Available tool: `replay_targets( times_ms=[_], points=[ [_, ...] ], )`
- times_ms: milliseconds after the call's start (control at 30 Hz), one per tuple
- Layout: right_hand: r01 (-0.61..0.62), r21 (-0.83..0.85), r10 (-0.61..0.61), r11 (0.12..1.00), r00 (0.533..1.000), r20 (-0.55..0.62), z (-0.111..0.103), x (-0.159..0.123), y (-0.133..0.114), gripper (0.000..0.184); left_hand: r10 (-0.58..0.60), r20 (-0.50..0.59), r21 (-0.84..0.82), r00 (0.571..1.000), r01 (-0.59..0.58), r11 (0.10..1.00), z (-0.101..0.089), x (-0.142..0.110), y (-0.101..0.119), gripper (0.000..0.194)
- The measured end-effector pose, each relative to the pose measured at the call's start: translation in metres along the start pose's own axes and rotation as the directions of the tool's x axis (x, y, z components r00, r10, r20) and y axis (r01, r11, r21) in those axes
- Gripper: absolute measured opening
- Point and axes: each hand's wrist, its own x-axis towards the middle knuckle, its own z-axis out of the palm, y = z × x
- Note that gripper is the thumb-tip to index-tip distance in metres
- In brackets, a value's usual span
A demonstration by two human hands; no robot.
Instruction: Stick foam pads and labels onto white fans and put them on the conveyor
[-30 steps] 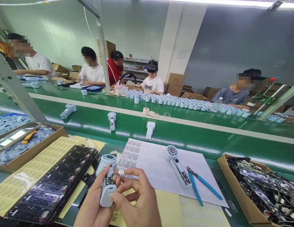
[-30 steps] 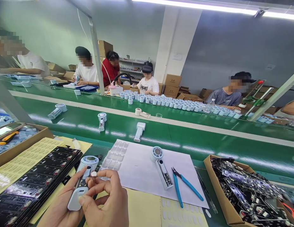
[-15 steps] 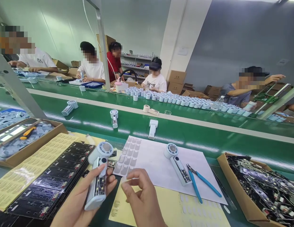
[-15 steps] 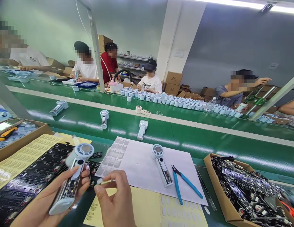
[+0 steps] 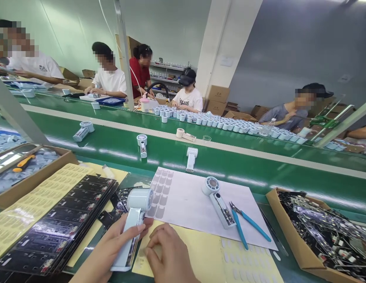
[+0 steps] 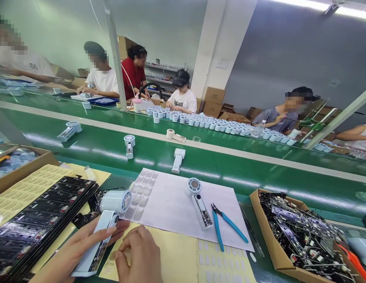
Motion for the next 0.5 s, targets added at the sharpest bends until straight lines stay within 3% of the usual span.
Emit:
replay_targets(
  times_ms=[67, 167, 267, 433, 500],
  points=[
    [-0.061, 0.232, 0.049, 0.971, 0.997, 0.054, -0.011, 0.0, -0.003, 0.012, -0.041, 0.016, 0.002, 0.999, 0.041, 0.999, -0.003, 0.005, 0.0, 0.052],
    [-0.111, 0.394, 0.089, 0.912, 0.993, 0.073, -0.03, 0.0, -0.014, 0.004, -0.078, 0.04, 0.005, 0.996, 0.078, 0.997, -0.004, 0.008, 0.004, 0.05],
    [-0.064, 0.43, 0.041, 0.9, 0.997, 0.063, -0.044, 0.005, -0.031, 0.007, -0.056, 0.102, -0.016, 0.993, 0.058, 0.998, 0.001, 0.01, 0.006, 0.054],
    [0.0, 0.341, -0.039, 0.94, 0.993, 0.11, -0.057, 0.018, -0.05, 0.008, -0.053, -0.045, -0.121, 0.998, 0.047, 0.992, 0.016, 0.012, 0.008, 0.063],
    [0.005, 0.289, -0.044, 0.957, 0.991, 0.129, -0.059, 0.023, -0.052, 0.011, -0.056, -0.018, -0.147, 0.998, 0.053, 0.988, 0.024, 0.013, 0.011, 0.063]
  ],
)
